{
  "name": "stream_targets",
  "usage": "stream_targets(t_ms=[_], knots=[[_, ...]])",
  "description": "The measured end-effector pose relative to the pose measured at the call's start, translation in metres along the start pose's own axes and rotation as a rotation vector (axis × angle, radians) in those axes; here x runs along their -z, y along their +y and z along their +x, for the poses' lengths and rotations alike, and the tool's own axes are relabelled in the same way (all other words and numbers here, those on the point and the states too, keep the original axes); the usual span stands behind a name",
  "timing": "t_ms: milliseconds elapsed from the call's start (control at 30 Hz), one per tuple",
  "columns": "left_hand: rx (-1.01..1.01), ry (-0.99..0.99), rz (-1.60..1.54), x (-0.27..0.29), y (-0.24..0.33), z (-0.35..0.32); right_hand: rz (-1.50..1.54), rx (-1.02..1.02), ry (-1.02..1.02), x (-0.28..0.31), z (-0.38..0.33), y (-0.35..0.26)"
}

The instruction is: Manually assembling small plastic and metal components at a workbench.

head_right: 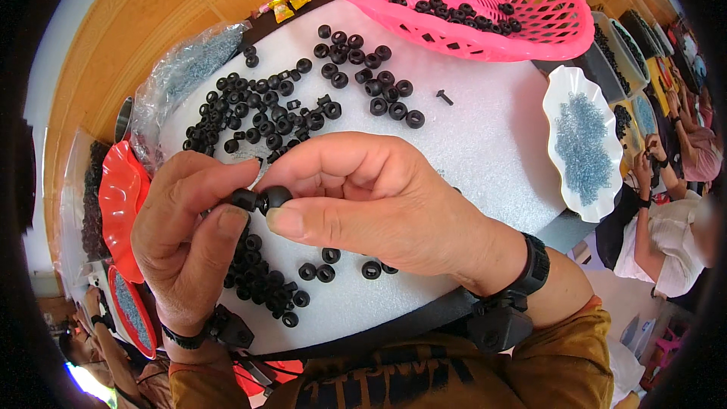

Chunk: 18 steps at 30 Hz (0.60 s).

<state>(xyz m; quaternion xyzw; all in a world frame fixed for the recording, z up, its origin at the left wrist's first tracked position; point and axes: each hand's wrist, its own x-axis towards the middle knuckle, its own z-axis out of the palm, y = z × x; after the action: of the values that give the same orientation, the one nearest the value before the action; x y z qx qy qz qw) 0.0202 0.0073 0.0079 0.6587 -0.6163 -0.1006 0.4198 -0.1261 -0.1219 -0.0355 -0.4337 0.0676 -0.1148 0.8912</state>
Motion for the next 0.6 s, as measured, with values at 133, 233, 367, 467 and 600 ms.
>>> stream_targets(t_ms=[133,233,367,467,600], knots=[[-0.018,-0.006,0.021,0.0016,0.0005,0.0008,0.008,0.023,-0.004,-0.0028,0.0000,-0.0015],[-0.044,-0.001,0.042,0.0032,0.0005,0.0005,0.019,0.003,-0.011,-0.0026,-0.0003,-0.0029],[-0.063,-0.026,0.067,0.0041,0.0012,0.0010,0.034,0.014,-0.030,-0.0011,0.0005,0.0001],[-0.072,-0.031,0.092,0.0031,-0.0005,0.0011,0.042,0.011,-0.022,-0.0023,0.0000,-0.0010],[-0.102,-0.036,0.138,0.0046,0.0013,0.0024,0.048,-0.004,-0.010,-0.0032,0.0001,-0.0012]])
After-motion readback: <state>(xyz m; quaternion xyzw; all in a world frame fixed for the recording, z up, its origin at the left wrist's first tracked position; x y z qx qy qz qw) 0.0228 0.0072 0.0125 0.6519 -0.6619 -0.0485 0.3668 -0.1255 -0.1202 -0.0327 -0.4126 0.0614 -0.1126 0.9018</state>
